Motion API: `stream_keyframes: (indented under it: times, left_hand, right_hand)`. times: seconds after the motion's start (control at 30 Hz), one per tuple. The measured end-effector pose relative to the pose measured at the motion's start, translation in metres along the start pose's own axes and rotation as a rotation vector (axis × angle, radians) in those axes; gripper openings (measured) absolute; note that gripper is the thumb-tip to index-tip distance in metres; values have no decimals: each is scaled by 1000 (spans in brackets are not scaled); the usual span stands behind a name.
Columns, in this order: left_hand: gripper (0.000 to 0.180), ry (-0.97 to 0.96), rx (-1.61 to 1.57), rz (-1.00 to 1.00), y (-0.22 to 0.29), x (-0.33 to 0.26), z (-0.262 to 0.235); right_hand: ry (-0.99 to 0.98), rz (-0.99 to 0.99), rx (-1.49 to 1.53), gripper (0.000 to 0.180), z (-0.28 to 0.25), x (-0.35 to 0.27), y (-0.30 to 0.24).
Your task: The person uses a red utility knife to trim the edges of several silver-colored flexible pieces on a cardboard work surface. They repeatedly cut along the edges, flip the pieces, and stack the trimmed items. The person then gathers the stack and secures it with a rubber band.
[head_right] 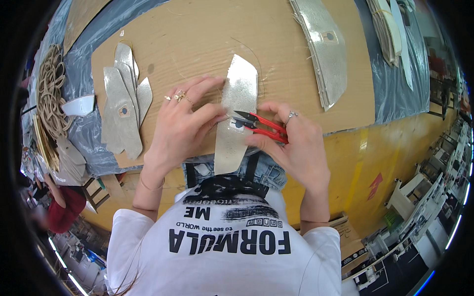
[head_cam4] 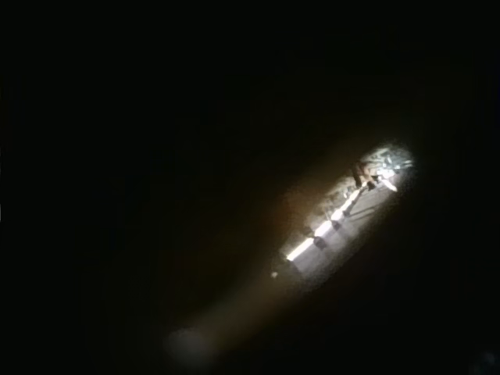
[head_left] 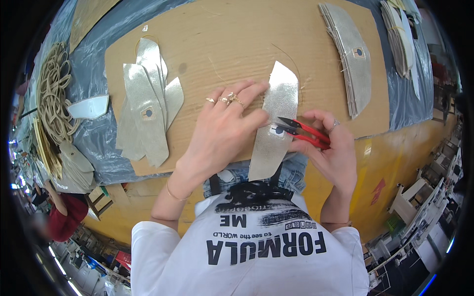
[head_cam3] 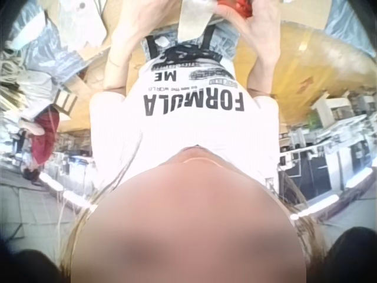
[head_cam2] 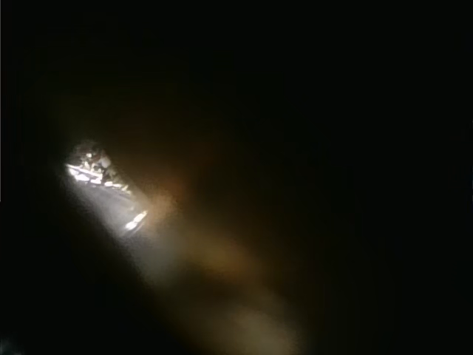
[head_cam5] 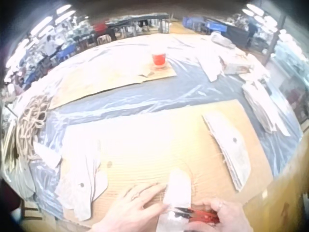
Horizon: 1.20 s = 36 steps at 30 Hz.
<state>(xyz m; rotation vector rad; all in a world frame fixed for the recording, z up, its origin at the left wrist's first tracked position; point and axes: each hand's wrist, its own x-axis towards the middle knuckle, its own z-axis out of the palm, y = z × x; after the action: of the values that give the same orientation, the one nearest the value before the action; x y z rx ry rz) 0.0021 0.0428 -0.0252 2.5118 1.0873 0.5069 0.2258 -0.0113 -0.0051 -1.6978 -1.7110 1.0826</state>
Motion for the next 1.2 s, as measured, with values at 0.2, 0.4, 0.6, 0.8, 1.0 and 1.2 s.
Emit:
stream_keyframes:
  times: [0.2, 0.4, 0.6, 0.8, 1.0, 1.2]
  left_hand:
    - [17, 94, -176, -33, 2, -4, 10]
    - [14, 108, -304, -90, 4, -9, 11]
    - [16, 118, -453, -173, 6, -8, 9]
    - [17, 17, -402, -153, 1, -6, 4]
    - [17, -44, -351, -155, -2, -7, 5]
    - [19, -25, -489, -149, -2, -8, 8]
  right_hand:
    - [56, -172, -129, 40, 1, -1, 2]
    - [140, -337, -274, 36, 4, 4, 4]
    - [147, -339, -334, 35, 6, 3, 10]
    - [184, -348, -399, 34, 5, 2, 13]
    - [184, -359, -424, 36, 6, 0, 9]
    - [200, -408, -392, 37, 10, 3, 12]
